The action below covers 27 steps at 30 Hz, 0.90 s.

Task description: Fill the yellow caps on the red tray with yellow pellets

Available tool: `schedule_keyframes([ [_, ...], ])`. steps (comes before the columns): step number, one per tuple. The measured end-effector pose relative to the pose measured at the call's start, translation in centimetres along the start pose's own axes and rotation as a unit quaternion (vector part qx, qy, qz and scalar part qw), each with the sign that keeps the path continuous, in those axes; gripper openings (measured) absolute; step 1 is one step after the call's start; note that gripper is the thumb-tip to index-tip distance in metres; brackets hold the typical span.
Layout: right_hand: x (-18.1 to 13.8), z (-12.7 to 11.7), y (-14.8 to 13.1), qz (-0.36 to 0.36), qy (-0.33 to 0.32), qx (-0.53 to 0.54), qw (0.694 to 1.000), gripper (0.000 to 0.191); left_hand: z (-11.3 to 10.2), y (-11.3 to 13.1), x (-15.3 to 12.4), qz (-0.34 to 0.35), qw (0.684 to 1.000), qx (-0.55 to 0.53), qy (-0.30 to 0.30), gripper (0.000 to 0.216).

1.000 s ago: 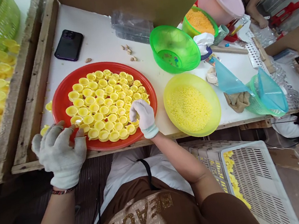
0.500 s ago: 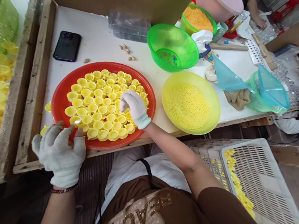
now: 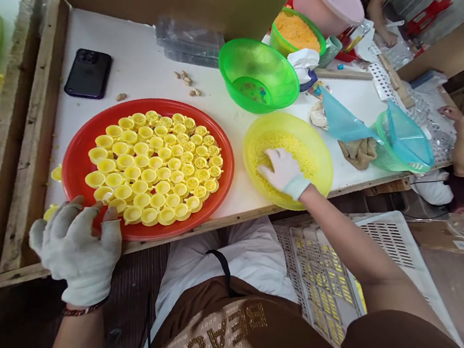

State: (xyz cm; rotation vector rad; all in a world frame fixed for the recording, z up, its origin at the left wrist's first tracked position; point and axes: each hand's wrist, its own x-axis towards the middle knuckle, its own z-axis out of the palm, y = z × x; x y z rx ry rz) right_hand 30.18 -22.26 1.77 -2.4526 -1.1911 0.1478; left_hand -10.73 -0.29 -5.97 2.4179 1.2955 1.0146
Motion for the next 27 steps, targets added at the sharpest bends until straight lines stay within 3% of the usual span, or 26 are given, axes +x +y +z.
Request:
schedule_keyframes([
  [4,-0.8,1.7,0.4,0.015,-0.094,-0.08,0.992,0.018,-0.1,0.1,0.1,-0.01,1.0,-0.002,-0.002,0.023],
  [7,0.0,0.9,0.9,0.089,-0.089,0.081,0.989,0.032,-0.2,0.0,0.1,-0.014,1.0,-0.004,0.01,0.028],
  [10,1.3,-0.9,1.4,0.201,-0.059,0.285,0.935,0.036,-0.1,-0.2,0.1,-0.012,1.0,-0.011,0.026,0.034],
  [13,2.4,-2.7,0.8,0.247,-0.051,0.404,0.879,0.041,0.0,-0.2,0.2,-0.012,1.0,-0.006,0.02,0.032],
  [14,2.6,-3.2,0.2,0.262,-0.048,0.46,0.847,0.043,0.0,-0.2,0.2,-0.013,1.0,-0.002,0.018,0.032],
  [16,2.8,-3.7,-1.7,0.284,-0.041,0.564,0.774,0.047,0.0,-0.1,0.3,-0.015,1.0,0.002,0.015,0.034],
  [18,2.7,-3.5,-4.6,0.281,-0.051,0.618,0.732,0.048,-0.1,0.0,0.4,-0.016,1.0,0.004,0.011,0.035],
  [23,1.7,0.6,-13.1,0.214,-0.095,0.694,0.68,0.048,-0.1,0.1,0.4,-0.015,1.0,0.014,0.002,0.038],
  [27,1.0,5.8,-16.9,0.191,-0.019,0.699,0.689,0.045,-0.1,0.0,0.4,-0.017,1.0,0.013,0.006,0.038],
])
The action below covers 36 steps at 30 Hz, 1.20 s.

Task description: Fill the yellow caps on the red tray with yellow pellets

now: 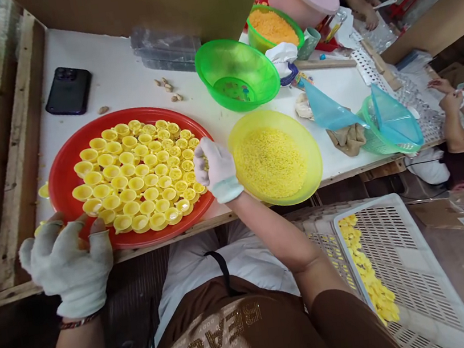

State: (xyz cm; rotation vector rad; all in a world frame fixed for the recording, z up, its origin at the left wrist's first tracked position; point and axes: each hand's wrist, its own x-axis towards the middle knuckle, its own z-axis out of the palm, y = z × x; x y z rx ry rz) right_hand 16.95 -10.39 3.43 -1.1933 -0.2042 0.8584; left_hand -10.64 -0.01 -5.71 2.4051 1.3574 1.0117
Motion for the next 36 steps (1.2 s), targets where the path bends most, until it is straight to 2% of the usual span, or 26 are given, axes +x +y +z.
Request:
schedule_keyframes([
  [2,0.4,0.4,1.9,-0.033,0.02,-0.02,0.999,0.047,0.0,0.0,0.0,0.0,1.0,-0.003,-0.001,0.038],
  [5,1.1,0.0,3.3,-0.062,0.028,-0.045,0.997,0.049,0.0,-0.1,-0.1,0.001,1.0,-0.009,-0.002,0.036],
  [9,1.5,-0.5,3.2,-0.054,0.028,-0.032,0.998,0.046,0.0,-0.2,-0.2,0.002,1.0,-0.009,0.003,0.035],
  [13,0.6,0.2,3.0,-0.036,0.015,-0.027,0.999,0.052,0.1,-0.2,-0.2,0.0,1.0,-0.012,-0.002,0.033],
  [20,-1.4,1.7,5.0,-0.052,0.005,-0.093,0.994,0.051,0.0,-0.1,-0.3,-0.016,1.0,-0.021,0.0,0.025],
  [24,-0.1,2.1,5.6,-0.076,0.015,-0.094,0.993,0.051,-0.2,0.0,-0.4,-0.02,0.999,-0.022,-0.026,0.021],
  [30,2.4,3.0,5.5,-0.085,-0.007,-0.089,0.992,0.052,-0.3,0.3,-0.4,-0.015,1.0,-0.012,-0.015,0.023],
  [33,2.5,3.7,5.4,-0.094,-0.023,-0.094,0.991,0.046,-0.4,0.4,-0.4,-0.025,0.999,-0.011,-0.024,0.024],
  [36,1.3,3.9,5.9,-0.096,-0.047,-0.089,0.99,0.04,-0.5,0.5,-0.4,-0.029,0.999,-0.01,-0.02,0.024],
])
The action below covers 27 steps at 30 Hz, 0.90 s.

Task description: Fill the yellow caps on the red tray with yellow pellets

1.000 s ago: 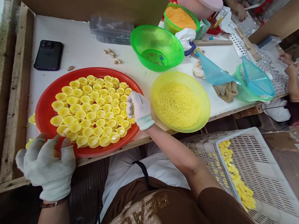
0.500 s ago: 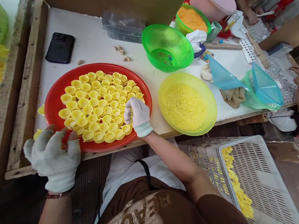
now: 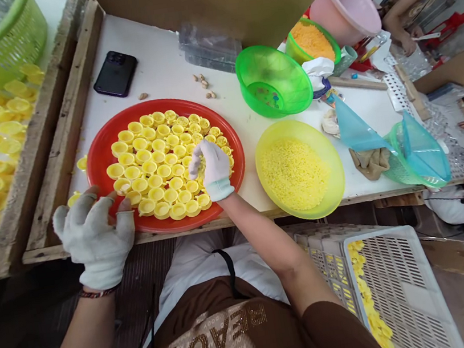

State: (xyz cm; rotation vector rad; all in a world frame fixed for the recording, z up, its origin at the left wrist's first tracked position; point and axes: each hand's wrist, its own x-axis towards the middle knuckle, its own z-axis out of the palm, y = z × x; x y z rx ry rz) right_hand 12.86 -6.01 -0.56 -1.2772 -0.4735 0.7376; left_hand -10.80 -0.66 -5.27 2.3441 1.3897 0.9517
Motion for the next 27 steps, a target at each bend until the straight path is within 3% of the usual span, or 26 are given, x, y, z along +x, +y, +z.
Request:
schedule_keyframes([
  [7,-4.0,-1.0,0.8,0.033,-0.008,-0.006,0.999,0.044,0.4,0.0,-0.2,0.008,1.0,-0.006,0.023,0.029],
  [16,-1.3,1.2,0.3,-0.038,-0.041,-0.057,0.997,0.05,0.3,0.1,-0.3,-0.021,0.999,-0.032,-0.003,0.022],
  [23,-1.8,1.5,0.3,0.042,-0.041,0.086,0.995,0.034,0.3,0.0,-0.3,-0.02,0.999,-0.037,-0.004,0.018],
  [27,-4.0,0.9,1.0,0.036,-0.061,0.066,0.995,0.033,0.3,0.0,-0.3,-0.002,1.0,-0.027,0.009,0.02],
])
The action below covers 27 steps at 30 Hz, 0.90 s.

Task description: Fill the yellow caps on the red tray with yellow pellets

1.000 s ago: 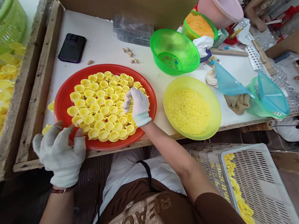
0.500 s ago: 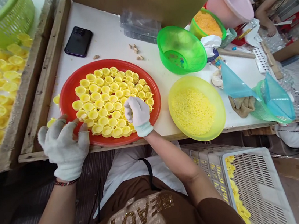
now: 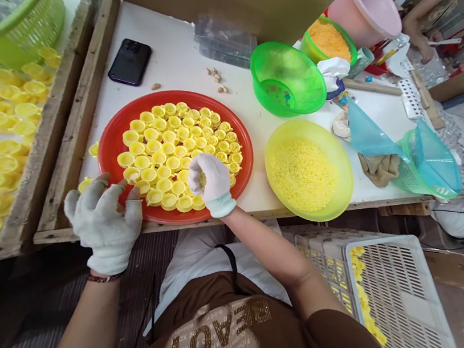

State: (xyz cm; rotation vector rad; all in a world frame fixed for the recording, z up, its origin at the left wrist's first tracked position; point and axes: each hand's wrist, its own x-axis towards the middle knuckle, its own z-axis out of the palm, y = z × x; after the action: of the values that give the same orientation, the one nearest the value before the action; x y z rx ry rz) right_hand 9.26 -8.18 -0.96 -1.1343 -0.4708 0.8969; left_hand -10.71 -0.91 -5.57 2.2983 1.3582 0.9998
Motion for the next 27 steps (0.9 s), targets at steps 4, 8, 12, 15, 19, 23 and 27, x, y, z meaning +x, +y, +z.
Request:
schedule_keyframes([
  [4,-1.3,-0.2,0.7,-0.011,-0.016,-0.018,1.0,0.03,0.0,0.1,0.1,0.001,1.0,-0.004,-0.003,0.018],
  [8,-0.1,0.1,0.8,-0.012,-0.039,0.021,0.999,0.023,0.0,0.2,0.1,-0.002,1.0,-0.006,0.001,0.017],
  [12,1.5,0.9,1.2,-0.026,-0.054,0.028,0.998,0.02,0.0,0.1,0.0,-0.003,1.0,-0.008,0.003,0.016],
  [15,1.4,1.2,1.2,-0.02,-0.068,0.034,0.997,0.015,0.0,0.0,0.0,0.0,1.0,0.0,0.002,0.017],
  [19,0.5,-1.2,-2.4,-0.013,-0.032,0.013,0.999,0.015,0.0,0.0,0.0,-0.002,1.0,-0.004,-0.002,0.016],
  [23,0.6,-10.0,-9.5,-0.118,0.106,-0.209,0.965,0.016,0.0,0.0,0.0,-0.013,1.0,-0.014,-0.005,0.019],
  [27,0.8,-19.8,-12.9,-0.116,0.093,-0.64,0.754,0.023,-0.2,0.1,0.0,-0.021,0.999,-0.007,-0.028,0.021],
])
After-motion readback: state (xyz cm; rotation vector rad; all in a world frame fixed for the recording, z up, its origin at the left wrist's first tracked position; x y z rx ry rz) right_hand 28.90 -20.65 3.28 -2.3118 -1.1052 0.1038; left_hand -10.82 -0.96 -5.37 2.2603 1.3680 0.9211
